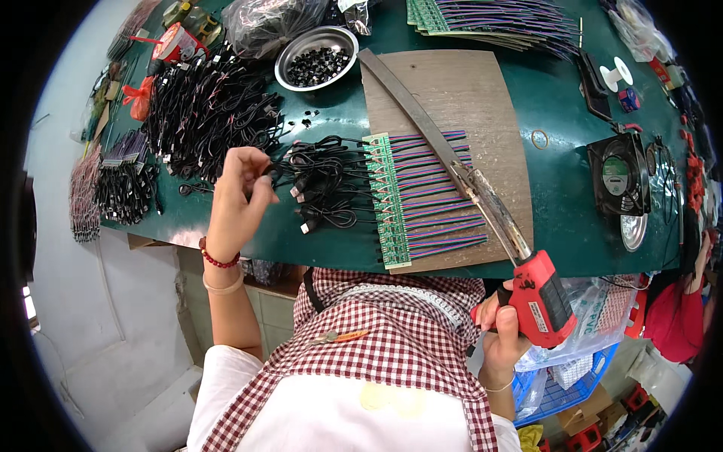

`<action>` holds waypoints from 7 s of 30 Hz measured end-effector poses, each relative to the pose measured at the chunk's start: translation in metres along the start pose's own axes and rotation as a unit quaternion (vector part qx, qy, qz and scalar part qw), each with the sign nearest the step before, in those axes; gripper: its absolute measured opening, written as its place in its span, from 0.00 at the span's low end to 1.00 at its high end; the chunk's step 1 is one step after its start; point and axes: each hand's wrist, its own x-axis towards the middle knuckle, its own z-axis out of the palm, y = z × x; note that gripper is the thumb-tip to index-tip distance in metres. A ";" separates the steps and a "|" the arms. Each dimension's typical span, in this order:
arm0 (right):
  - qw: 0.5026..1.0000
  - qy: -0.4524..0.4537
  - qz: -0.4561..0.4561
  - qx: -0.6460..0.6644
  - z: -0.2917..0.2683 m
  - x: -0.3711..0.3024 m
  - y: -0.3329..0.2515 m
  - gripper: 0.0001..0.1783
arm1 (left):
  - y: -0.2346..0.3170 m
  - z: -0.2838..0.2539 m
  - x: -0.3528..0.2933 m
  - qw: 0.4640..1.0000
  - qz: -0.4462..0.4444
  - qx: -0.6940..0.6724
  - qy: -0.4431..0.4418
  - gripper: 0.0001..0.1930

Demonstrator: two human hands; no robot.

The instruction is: The person solders wire ends of USB cables onto a circuit board strip using a soldering iron, sets the assembled board aside, and solders electronic components onto another circuit board strip.

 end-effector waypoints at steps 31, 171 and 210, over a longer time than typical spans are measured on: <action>0.995 -0.005 0.101 0.025 0.075 0.033 -0.002 0.13 | 0.079 0.100 -0.052 0.956 0.077 -0.171 -0.227 0.08; 0.930 -0.114 0.059 -0.343 -0.045 -0.052 0.014 0.18 | 0.047 0.106 -0.036 0.983 0.139 0.112 -0.035 0.07; 0.984 -0.052 0.090 -0.147 -0.033 -0.047 0.014 0.18 | 0.055 0.101 -0.035 0.967 0.158 0.197 -0.036 0.06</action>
